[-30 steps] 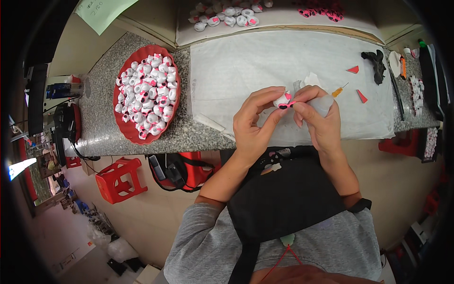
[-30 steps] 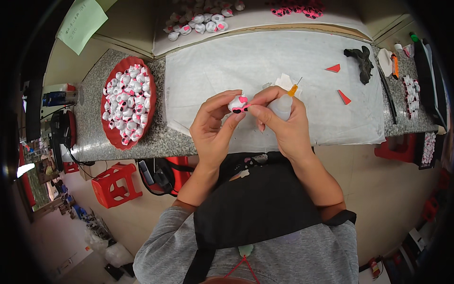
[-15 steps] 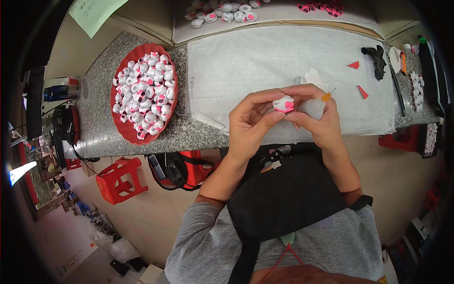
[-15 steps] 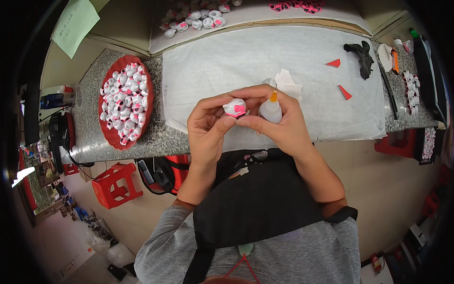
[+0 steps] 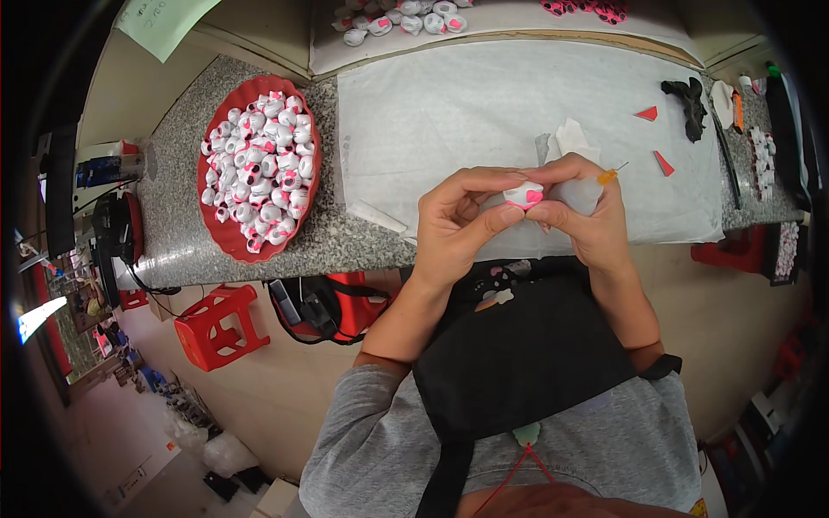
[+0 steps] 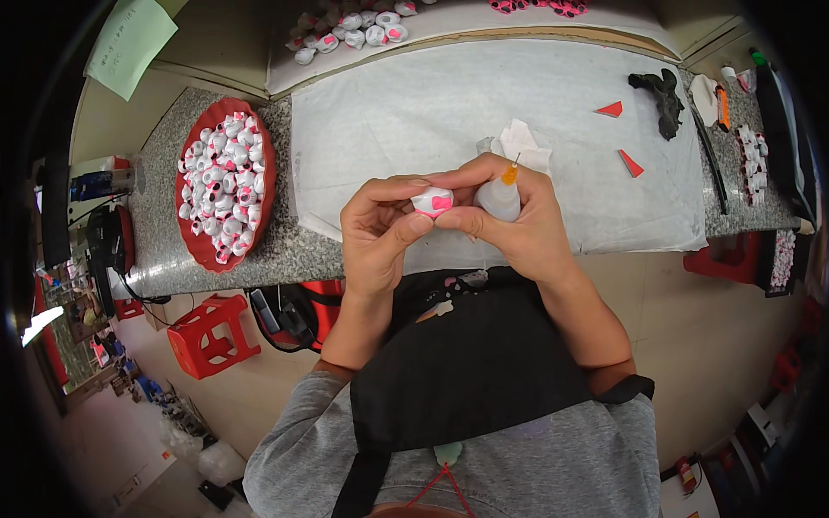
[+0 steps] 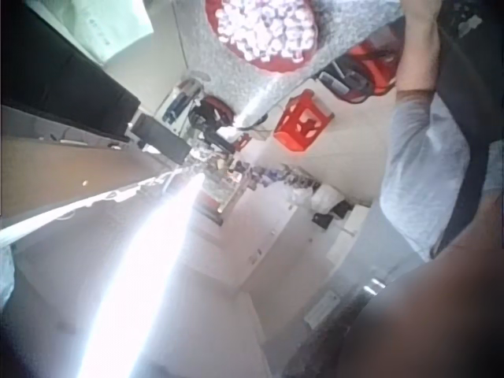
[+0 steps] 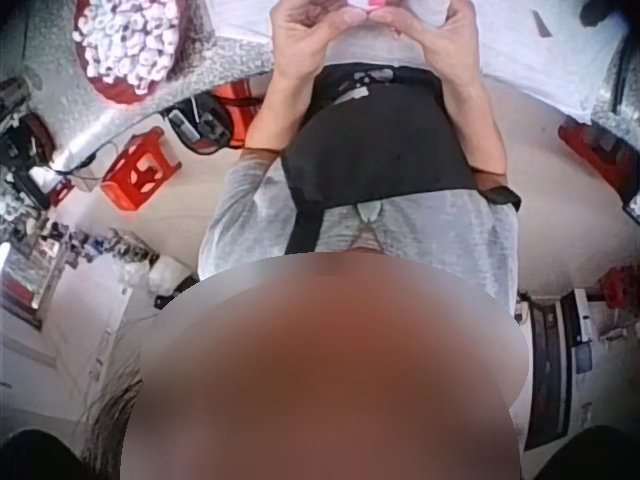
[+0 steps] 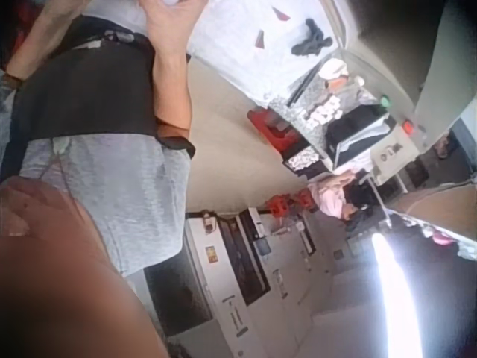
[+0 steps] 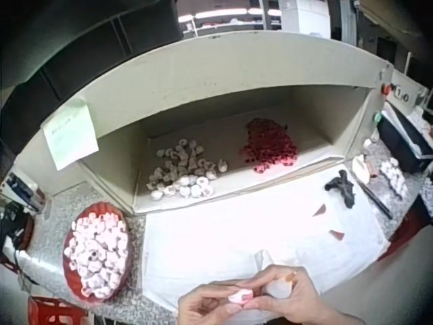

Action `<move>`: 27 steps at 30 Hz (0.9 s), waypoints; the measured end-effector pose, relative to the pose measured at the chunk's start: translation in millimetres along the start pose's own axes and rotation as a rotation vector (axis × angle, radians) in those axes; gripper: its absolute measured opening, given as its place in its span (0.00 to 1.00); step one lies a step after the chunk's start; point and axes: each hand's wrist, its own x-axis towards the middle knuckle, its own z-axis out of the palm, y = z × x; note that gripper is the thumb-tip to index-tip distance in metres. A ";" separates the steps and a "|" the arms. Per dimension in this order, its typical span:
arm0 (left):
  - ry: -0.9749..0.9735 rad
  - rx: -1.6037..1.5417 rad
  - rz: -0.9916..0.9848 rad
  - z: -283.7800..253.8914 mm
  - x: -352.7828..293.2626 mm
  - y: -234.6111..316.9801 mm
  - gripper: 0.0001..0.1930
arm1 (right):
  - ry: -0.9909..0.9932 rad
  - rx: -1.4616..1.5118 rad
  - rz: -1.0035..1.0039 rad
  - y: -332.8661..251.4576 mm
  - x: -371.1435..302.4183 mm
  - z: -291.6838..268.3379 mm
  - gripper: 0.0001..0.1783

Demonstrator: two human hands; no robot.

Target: Gluing small pink bows onto white cat-shaped toy heads at an assembly station.

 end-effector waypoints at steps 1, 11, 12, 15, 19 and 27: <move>0.006 0.000 -0.004 0.5 0.1 0.2 0.12 | 0.001 0.000 0.001 -0.2 -0.2 -0.1 0.12; -0.006 0.035 -0.003 -0.7 -0.6 2.0 0.12 | -0.003 0.049 0.030 -0.6 -1.9 0.8 0.13; -0.006 0.034 -0.003 -0.2 -0.5 2.9 0.12 | 0.008 0.061 0.044 -0.8 -2.0 1.0 0.13; 0.016 0.062 -0.049 0.6 -1.6 5.0 0.13 | 0.011 0.034 0.052 -4.1 -1.1 2.4 0.13; 0.044 0.153 0.006 0.9 -3.4 2.1 0.13 | 0.003 0.052 0.103 -6.0 -2.2 2.6 0.13; 0.053 0.131 0.018 0.7 -2.8 0.9 0.13 | 0.031 0.044 0.128 -4.7 -1.5 4.7 0.14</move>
